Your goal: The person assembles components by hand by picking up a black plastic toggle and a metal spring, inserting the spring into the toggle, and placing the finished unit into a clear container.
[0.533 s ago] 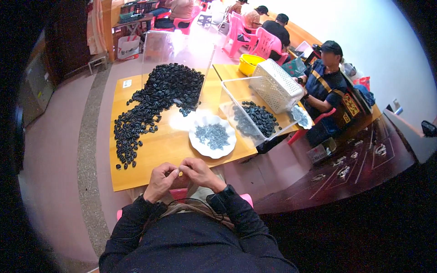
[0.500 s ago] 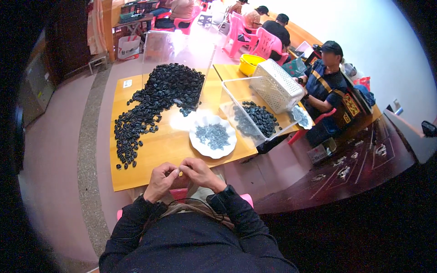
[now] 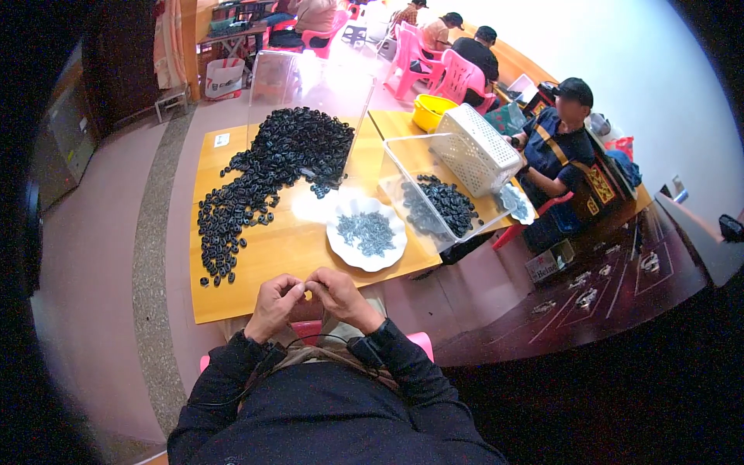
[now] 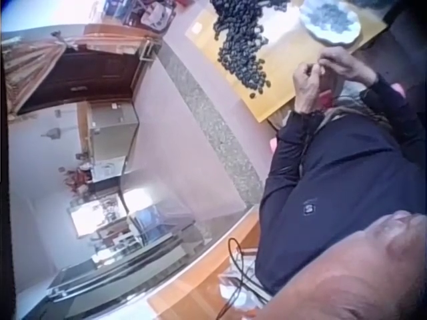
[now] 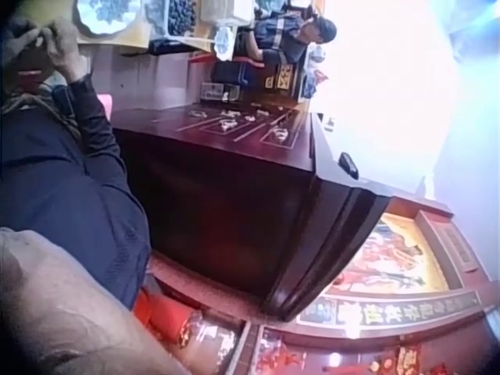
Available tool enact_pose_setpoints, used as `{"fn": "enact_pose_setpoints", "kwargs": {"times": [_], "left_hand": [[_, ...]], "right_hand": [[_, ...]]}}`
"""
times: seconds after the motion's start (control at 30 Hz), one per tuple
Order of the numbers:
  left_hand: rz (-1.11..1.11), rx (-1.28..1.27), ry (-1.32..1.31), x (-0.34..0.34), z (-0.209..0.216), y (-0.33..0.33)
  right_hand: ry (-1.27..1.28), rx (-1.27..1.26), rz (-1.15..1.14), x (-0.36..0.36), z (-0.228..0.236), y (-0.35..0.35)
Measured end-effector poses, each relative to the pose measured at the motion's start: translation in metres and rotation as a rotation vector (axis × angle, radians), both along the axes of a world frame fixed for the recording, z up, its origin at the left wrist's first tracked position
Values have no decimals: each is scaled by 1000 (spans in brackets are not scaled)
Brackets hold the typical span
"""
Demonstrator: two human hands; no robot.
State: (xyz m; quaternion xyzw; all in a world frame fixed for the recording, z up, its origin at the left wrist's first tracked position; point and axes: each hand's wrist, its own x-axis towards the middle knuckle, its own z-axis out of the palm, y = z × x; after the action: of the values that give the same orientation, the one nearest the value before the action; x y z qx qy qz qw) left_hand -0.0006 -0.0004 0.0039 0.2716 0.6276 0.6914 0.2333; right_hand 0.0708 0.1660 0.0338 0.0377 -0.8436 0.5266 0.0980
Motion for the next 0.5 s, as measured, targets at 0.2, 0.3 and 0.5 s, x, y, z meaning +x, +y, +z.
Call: {"fn": "enact_pose_setpoints", "kwargs": {"times": [0.2,0.3,0.5], "left_hand": [[15,-23,-40,0,-1,-2],[36,-30,-80,-5,-5,-2],[41,41,-164,-4,-2,1]], "right_hand": [[138,185,23,0,-5,5],[151,302,-63,-1,-5,24],[256,585,-436,-9,7,90]]}}
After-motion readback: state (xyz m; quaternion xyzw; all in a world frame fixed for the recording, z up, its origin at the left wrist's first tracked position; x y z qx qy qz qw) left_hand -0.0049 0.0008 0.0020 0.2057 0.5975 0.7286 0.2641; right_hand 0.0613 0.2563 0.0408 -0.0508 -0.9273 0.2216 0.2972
